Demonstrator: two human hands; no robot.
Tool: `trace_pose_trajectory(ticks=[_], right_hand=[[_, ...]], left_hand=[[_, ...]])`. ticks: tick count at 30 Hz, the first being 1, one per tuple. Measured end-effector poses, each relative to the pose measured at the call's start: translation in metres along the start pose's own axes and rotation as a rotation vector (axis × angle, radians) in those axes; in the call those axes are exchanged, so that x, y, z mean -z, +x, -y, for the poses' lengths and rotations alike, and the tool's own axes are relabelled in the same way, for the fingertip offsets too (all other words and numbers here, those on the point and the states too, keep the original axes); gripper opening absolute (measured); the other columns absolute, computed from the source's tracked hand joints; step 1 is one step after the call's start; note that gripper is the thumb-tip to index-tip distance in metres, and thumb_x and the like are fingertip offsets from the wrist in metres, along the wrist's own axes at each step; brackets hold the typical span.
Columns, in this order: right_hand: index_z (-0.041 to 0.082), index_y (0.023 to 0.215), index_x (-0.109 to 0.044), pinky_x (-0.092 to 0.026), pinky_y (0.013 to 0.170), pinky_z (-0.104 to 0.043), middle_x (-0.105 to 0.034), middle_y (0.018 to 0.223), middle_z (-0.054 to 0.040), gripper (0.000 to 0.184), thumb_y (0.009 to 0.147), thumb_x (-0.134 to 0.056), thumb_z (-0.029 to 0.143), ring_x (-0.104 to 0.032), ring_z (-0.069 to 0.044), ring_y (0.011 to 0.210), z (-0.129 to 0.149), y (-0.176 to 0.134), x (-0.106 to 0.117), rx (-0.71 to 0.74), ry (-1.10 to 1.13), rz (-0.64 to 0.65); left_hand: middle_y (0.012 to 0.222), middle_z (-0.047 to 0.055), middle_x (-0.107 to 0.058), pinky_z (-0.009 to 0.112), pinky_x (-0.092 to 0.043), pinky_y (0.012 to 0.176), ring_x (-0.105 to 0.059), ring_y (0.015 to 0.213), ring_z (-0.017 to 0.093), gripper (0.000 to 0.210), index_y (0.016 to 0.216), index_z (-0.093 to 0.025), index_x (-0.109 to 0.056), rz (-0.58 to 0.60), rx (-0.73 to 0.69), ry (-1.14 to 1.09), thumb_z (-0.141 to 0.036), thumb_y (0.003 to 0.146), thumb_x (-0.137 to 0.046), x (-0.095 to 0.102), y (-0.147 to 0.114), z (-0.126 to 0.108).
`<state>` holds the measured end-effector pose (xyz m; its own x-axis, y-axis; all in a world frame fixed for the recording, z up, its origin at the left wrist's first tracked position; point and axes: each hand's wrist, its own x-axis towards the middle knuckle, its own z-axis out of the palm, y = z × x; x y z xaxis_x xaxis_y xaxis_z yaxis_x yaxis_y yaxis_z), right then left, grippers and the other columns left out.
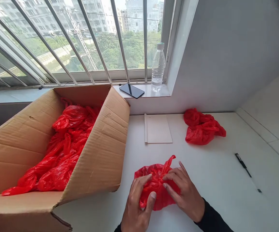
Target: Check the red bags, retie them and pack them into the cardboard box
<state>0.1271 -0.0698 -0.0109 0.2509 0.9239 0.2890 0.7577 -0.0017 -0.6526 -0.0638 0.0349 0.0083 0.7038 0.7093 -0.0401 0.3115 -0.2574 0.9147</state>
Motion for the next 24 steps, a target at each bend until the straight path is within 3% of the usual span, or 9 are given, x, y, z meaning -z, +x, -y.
trace_pose_trajectory(ticks=[5,8,11,14,17,19,22,24], right_hand=[[0.026,0.1,-0.055,-0.016,0.12,-0.058,-0.06,0.092,0.0018,0.016,0.096,-0.049,0.011,-0.059,-0.017,0.089,0.0,-0.001,0.004,0.028,0.016,-0.052],[0.026,0.101,-0.054,-0.017,0.12,-0.057,-0.062,0.091,0.0022,0.016,0.096,-0.049,0.011,-0.06,-0.017,0.088,0.006,-0.001,0.007,0.04,0.043,-0.054],[0.026,0.099,-0.052,-0.021,0.119,-0.057,-0.062,0.089,0.0027,0.013,0.097,-0.048,0.014,-0.06,-0.017,0.084,0.008,-0.001,0.011,0.029,0.071,-0.069],[0.026,0.096,-0.05,-0.025,0.118,-0.058,-0.06,0.088,0.0025,0.008,0.099,-0.046,0.019,-0.06,-0.018,0.085,0.001,-0.005,0.019,-0.058,0.086,-0.099],[0.027,0.095,-0.049,-0.028,0.117,-0.059,-0.06,0.089,0.0013,0.008,0.1,-0.043,0.027,-0.062,-0.02,0.089,-0.01,-0.011,0.026,-0.201,0.082,-0.132],[0.027,0.097,-0.05,-0.032,0.115,-0.061,-0.062,0.096,-0.001,0.01,0.1,-0.041,0.03,-0.062,-0.023,0.097,-0.013,-0.013,0.027,-0.247,0.087,-0.155],[0.028,0.112,-0.051,-0.031,0.115,-0.062,-0.062,0.116,-0.0044,0.016,0.1,-0.041,0.033,-0.059,-0.026,0.114,-0.008,-0.01,0.023,-0.227,0.115,-0.135],[0.03,0.124,-0.049,-0.024,0.119,-0.062,-0.06,0.125,-0.0044,0.025,0.099,-0.047,0.037,-0.056,-0.027,0.121,0.001,-0.005,0.019,-0.208,0.118,-0.061]], left_hand=[[0.132,0.008,-0.063,0.046,-0.043,0.108,-0.055,0.126,0.027,0.042,0.135,-0.029,-0.056,0.029,0.069,-0.109,-0.046,0.101,-0.04,0.015,0.003,-0.007],[0.127,0.007,-0.066,0.046,-0.043,0.105,-0.056,0.123,0.027,0.038,0.13,-0.03,-0.06,0.045,0.026,0.053,-0.044,0.096,-0.053,0.012,0.009,-0.015],[0.108,0.006,-0.07,0.046,-0.045,0.096,-0.061,0.107,0.027,0.023,0.11,-0.028,-0.069,0.048,-0.086,0.263,-0.039,0.092,-0.061,0.004,0.015,-0.017],[0.093,0.004,-0.07,0.042,-0.047,0.089,-0.063,0.094,0.024,0.021,0.092,-0.024,-0.068,-0.032,-0.052,0.24,-0.038,0.097,-0.053,0.003,0.013,-0.009],[0.099,0.005,-0.07,0.037,-0.05,0.087,-0.065,0.095,0.023,0.023,0.098,-0.024,-0.067,-0.167,0.064,0.133,-0.04,0.098,-0.051,0.011,0.006,0.002],[0.111,0.007,-0.069,0.039,-0.05,0.093,-0.064,0.104,0.025,0.025,0.108,-0.024,-0.066,-0.237,0.046,0.105,-0.042,0.096,-0.053,0.013,0.003,0.005],[0.131,0.009,-0.062,0.045,-0.045,0.104,-0.056,0.122,0.029,0.041,0.127,-0.028,-0.061,-0.233,-0.095,0.152,-0.044,0.089,-0.063,0.009,0.004,0.0],[0.129,0.009,-0.063,0.046,-0.047,0.102,-0.057,0.121,0.029,0.043,0.128,-0.03,-0.062,-0.178,-0.149,0.218,-0.041,0.087,-0.067,0.004,0.007,-0.005]])
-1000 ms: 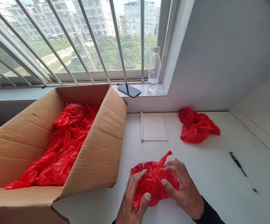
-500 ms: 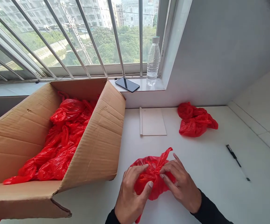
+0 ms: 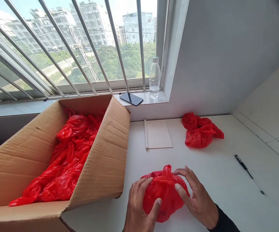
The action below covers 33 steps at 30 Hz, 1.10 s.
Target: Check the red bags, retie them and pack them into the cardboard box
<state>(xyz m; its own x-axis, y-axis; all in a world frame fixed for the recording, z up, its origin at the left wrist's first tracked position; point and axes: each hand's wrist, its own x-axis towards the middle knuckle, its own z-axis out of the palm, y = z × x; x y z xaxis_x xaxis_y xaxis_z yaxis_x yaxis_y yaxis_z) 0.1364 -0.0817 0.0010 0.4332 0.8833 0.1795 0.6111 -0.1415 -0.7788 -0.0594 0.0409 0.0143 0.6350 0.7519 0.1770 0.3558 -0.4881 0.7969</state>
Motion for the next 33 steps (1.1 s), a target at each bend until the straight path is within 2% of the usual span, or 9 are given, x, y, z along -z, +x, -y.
trace_pose_trajectory(ticks=[4,6,9,12,16,21,24,30,33], right_hand=[[0.03,0.13,-0.05,-0.017,0.12,-0.062,-0.065,0.119,-0.0031,0.033,0.098,-0.052,0.036,-0.059,-0.025,0.115,0.006,0.006,-0.008,0.006,-0.014,0.126],[0.028,0.118,-0.057,-0.029,0.115,-0.059,-0.067,0.109,-0.0039,0.022,0.1,-0.046,0.035,-0.061,-0.025,0.106,0.001,0.006,-0.007,-0.034,0.014,0.106],[0.024,0.103,-0.058,-0.052,0.086,-0.044,-0.065,0.102,-0.0068,0.024,0.1,-0.041,0.04,-0.062,-0.025,0.094,-0.009,0.003,0.0,-0.203,0.117,-0.009],[0.024,0.103,-0.054,-0.052,0.062,-0.031,-0.064,0.1,-0.0058,0.028,0.1,-0.042,0.049,-0.06,-0.021,0.079,-0.011,0.001,0.007,-0.337,0.309,-0.035],[0.025,0.101,-0.05,-0.053,0.067,-0.029,-0.06,0.091,-0.0012,0.029,0.098,-0.048,0.053,-0.058,-0.019,0.079,0.001,0.001,0.007,-0.369,0.493,0.019],[0.024,0.102,-0.053,-0.051,0.085,-0.031,-0.061,0.105,-0.004,0.026,0.099,-0.049,0.05,-0.058,-0.02,0.092,0.018,0.002,0.003,-0.32,0.586,0.05],[0.024,0.093,-0.053,-0.05,0.076,-0.027,-0.059,0.091,-0.0011,0.025,0.099,-0.05,0.048,-0.055,-0.017,0.08,0.023,0.0,0.002,-0.286,0.636,0.036],[0.024,0.086,-0.046,-0.041,0.058,-0.024,-0.046,0.076,0.0033,0.029,0.098,-0.052,0.049,-0.042,-0.014,0.064,0.034,-0.004,-0.001,-0.312,0.721,-0.031],[0.025,0.086,-0.043,-0.04,0.059,-0.025,-0.044,0.076,0.004,0.026,0.098,-0.052,0.046,-0.041,-0.014,0.064,0.038,-0.004,-0.005,-0.229,0.681,-0.003]], left_hand=[[0.107,0.006,-0.07,0.04,-0.051,0.096,-0.063,0.107,0.026,0.018,0.105,-0.028,-0.072,0.053,0.004,0.005,-0.035,0.092,-0.062,-0.003,0.002,-0.003],[0.106,0.007,-0.07,0.038,-0.051,0.093,-0.064,0.104,0.025,0.02,0.104,-0.026,-0.07,0.009,0.105,-0.063,-0.038,0.095,-0.056,-0.001,0.0,0.001],[0.109,0.009,-0.069,0.035,-0.052,0.087,-0.064,0.103,0.026,0.033,0.111,-0.022,-0.065,-0.118,0.339,-0.215,-0.048,0.096,-0.051,0.003,-0.005,0.006],[0.115,0.01,-0.068,0.033,-0.053,0.084,-0.064,0.107,0.027,0.046,0.121,-0.021,-0.058,-0.155,0.459,-0.422,-0.057,0.095,-0.047,0.004,-0.006,0.003],[0.132,0.012,-0.06,0.037,-0.05,0.097,-0.057,0.122,0.029,0.056,0.133,-0.022,-0.051,-0.05,0.367,-0.43,-0.055,0.088,-0.061,-0.003,-0.003,-0.008],[0.116,0.01,-0.065,0.032,-0.053,0.084,-0.063,0.107,0.026,0.034,0.115,-0.021,-0.066,-0.022,0.342,-0.457,-0.047,0.096,-0.053,-0.004,-0.001,-0.014],[0.119,0.009,-0.065,0.031,-0.051,0.088,-0.06,0.114,0.026,0.031,0.113,-0.022,-0.068,-0.056,0.327,-0.619,-0.044,0.097,-0.053,0.0,0.001,-0.017],[0.057,-0.002,-0.05,0.025,-0.05,0.067,-0.055,0.062,0.014,0.034,0.1,-0.018,-0.068,-0.039,0.381,-0.968,-0.048,0.097,-0.051,-0.007,0.014,-0.032],[0.069,0.001,-0.059,0.026,-0.051,0.063,-0.056,0.065,0.015,0.033,0.107,-0.02,-0.068,0.044,0.404,-0.772,-0.049,0.092,-0.058,-0.014,0.011,-0.038]])
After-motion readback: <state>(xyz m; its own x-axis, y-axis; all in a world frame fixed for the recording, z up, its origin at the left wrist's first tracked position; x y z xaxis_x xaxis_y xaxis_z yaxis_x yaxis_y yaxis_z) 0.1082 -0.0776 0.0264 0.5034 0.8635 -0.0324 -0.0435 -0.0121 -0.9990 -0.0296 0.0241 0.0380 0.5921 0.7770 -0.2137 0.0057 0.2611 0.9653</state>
